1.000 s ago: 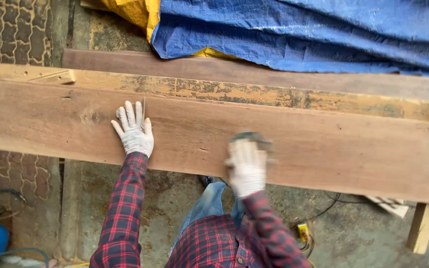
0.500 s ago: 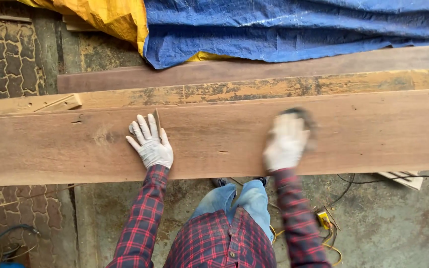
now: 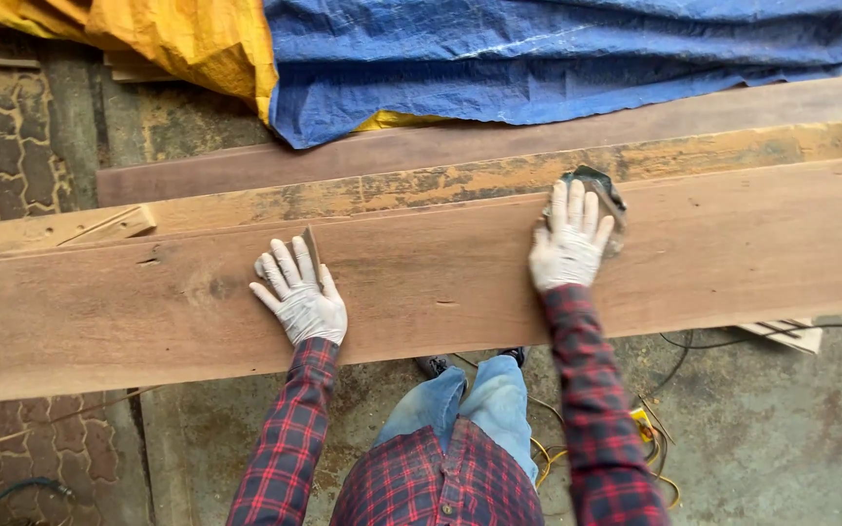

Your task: The person sands a long wooden plank resting on supports in a workshop. They first run a green electric orbital sander along the plank surface, then set the sander aside and sand the wood by hand using sandpaper, working along the length of the board and over its edges.

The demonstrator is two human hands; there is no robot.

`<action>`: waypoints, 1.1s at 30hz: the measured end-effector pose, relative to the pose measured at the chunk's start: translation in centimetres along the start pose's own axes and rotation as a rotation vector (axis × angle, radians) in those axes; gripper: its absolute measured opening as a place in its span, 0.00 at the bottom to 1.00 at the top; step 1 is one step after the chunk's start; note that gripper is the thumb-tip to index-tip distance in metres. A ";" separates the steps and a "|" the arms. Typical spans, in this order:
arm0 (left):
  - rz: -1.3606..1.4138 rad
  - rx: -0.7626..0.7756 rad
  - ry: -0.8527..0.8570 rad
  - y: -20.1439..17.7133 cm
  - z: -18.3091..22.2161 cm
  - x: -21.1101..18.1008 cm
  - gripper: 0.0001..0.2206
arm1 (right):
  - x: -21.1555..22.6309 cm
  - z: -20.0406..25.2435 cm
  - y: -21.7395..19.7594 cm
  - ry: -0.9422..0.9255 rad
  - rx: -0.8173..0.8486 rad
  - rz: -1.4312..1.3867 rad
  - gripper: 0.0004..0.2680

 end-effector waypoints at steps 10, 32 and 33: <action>0.180 -0.029 0.039 -0.7 0.4 -0.1 0.30 | 16.6 9.9 -3.7 -0.413 0.205 -0.426 0.18; 0.175 -0.062 0.663 -3.7 6.8 -32.3 0.33 | -10.5 12.0 -14.2 0.004 0.107 -0.372 0.25; 0.178 -0.060 0.662 -4.4 7.1 -35.2 0.33 | -15.5 11.4 -14.5 0.004 0.109 -0.368 0.25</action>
Point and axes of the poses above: each hand's wrist, its own z-axis away from the middle knuckle, its own y-axis out of the palm, x = y × z, the point moved 5 cm from there along -z, towards the middle knuckle, and after that the axes turned 8 degrees about -z, right-handed, at the moved point
